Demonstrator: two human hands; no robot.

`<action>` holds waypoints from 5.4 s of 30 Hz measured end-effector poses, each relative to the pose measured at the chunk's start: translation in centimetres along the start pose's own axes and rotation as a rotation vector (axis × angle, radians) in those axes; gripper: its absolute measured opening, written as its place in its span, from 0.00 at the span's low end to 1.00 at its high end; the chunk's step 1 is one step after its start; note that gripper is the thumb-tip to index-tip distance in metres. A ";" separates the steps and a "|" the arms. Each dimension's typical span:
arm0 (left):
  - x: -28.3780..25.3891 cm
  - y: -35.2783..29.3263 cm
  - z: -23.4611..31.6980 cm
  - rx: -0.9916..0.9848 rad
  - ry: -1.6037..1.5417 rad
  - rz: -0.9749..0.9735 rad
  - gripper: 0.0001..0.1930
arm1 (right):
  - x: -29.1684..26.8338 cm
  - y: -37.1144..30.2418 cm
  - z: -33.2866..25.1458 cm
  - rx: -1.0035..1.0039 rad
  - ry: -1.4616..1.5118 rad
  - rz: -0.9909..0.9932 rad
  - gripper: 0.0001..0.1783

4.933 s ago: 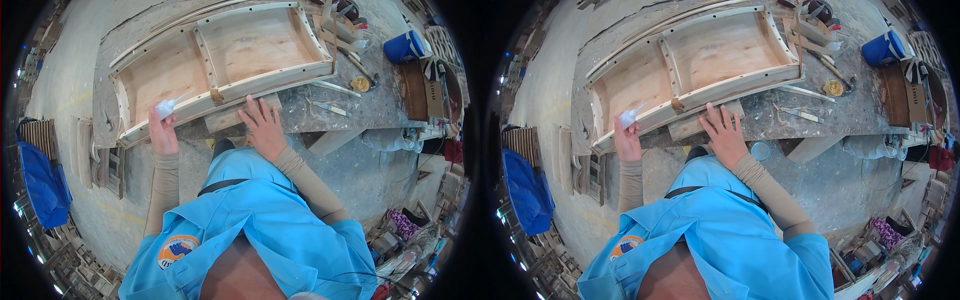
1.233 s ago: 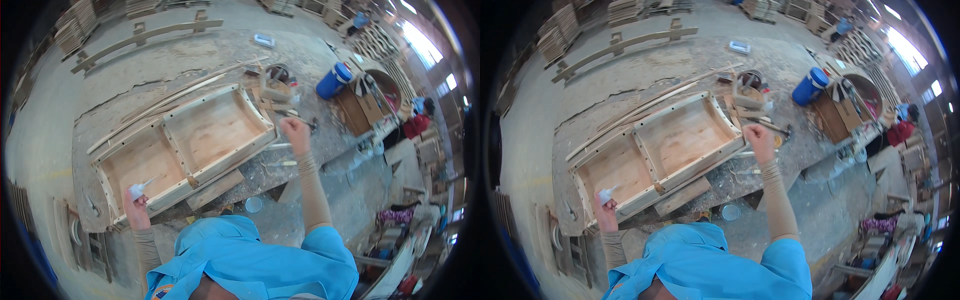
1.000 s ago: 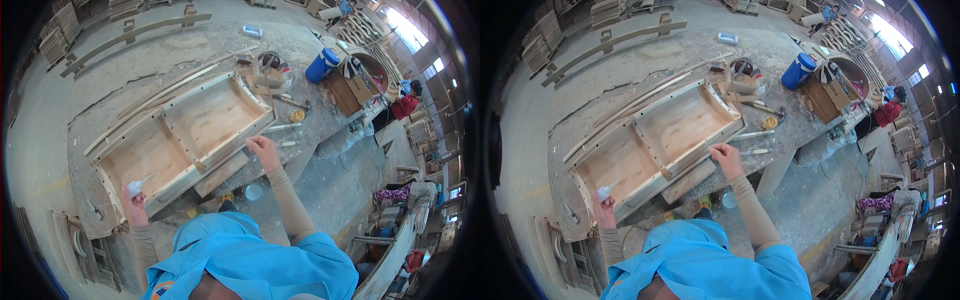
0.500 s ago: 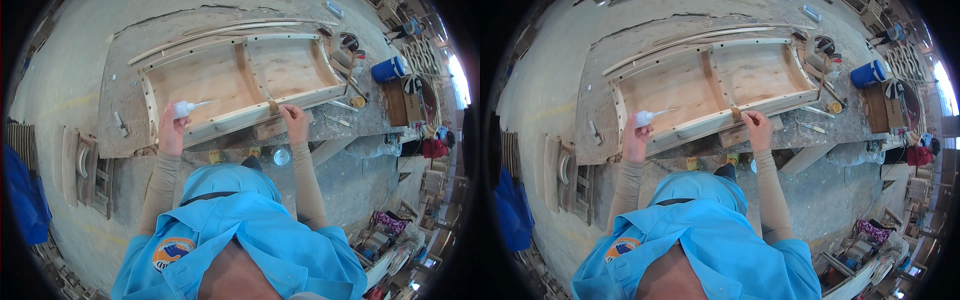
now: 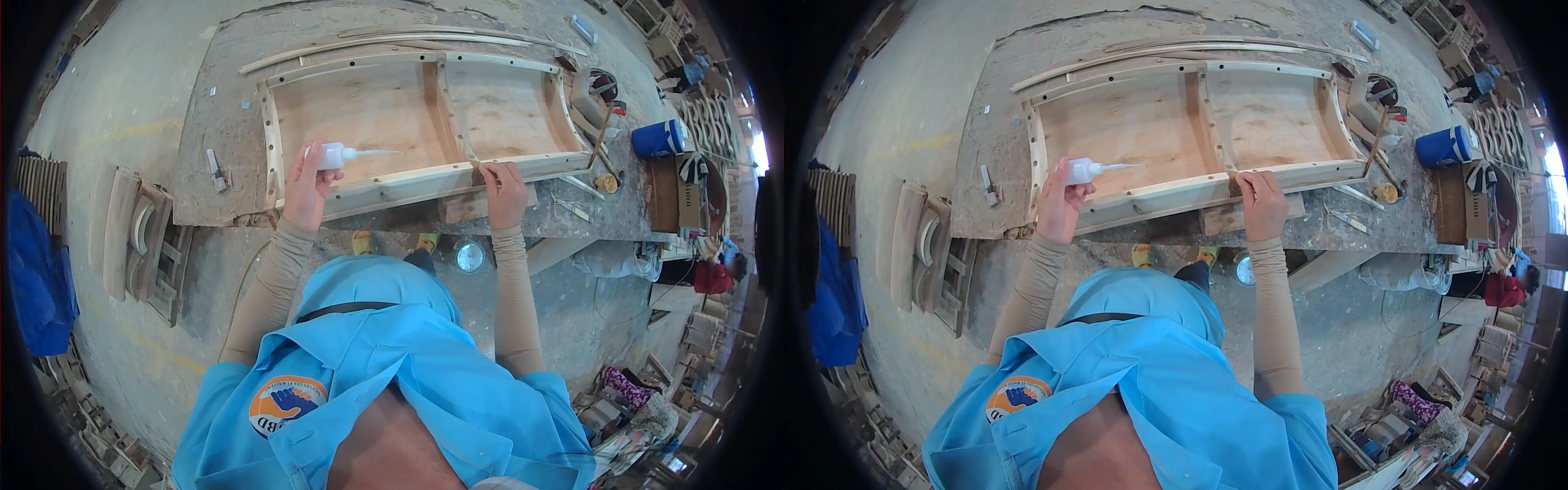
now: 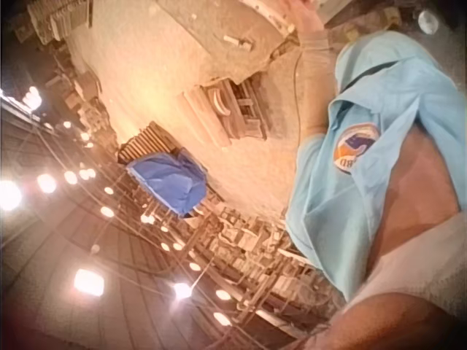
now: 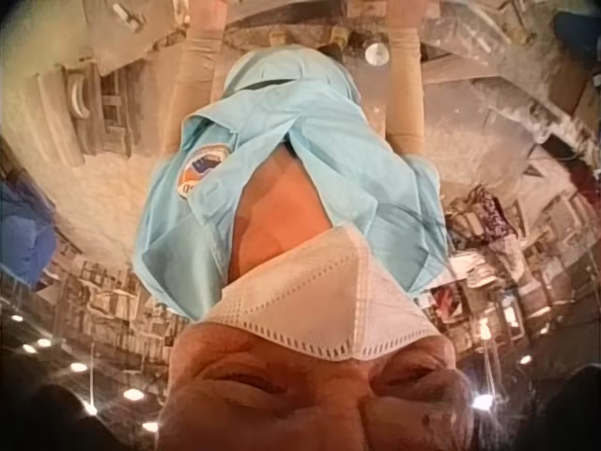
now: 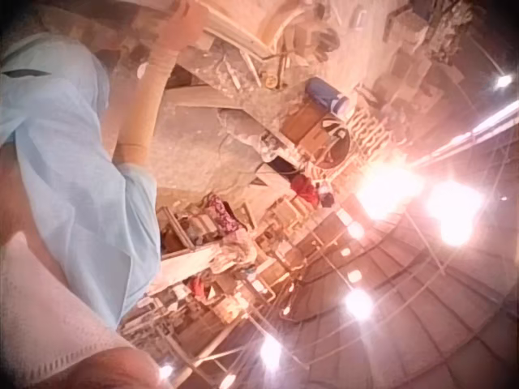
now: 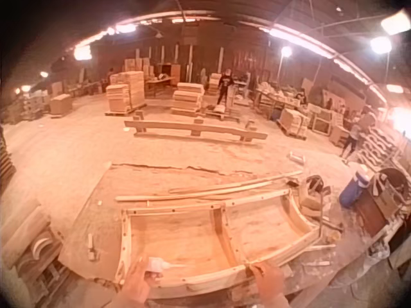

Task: The person applies glue from a white bottle along the edges of a wooden frame and inserts small wooden dowels into pre-drilled holes. They press the dowels into place and continue gluing and inserting dowels along the frame's length.

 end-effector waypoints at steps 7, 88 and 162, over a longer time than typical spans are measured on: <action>0.2 -0.1 0.1 0.003 0.012 -0.002 0.15 | -0.3 0.6 -0.8 -0.090 -0.089 -0.061 0.06; 0.2 -0.5 0.3 0.102 0.100 0.205 0.16 | 2.5 -2.3 0.3 -0.126 -0.312 -0.382 0.35; 3.9 0.6 -2.2 0.043 -0.046 0.222 0.15 | -1.0 3.1 1.5 -0.189 0.230 -0.237 0.05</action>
Point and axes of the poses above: each hand's wrist, its own y-axis towards the middle knuckle, its own x-axis out of the palm, z = x × y, the point moved 7 cm from there along y, towards the middle knuckle, and after that the axes turned 13 degrees about -z, right-handed, at the moved point
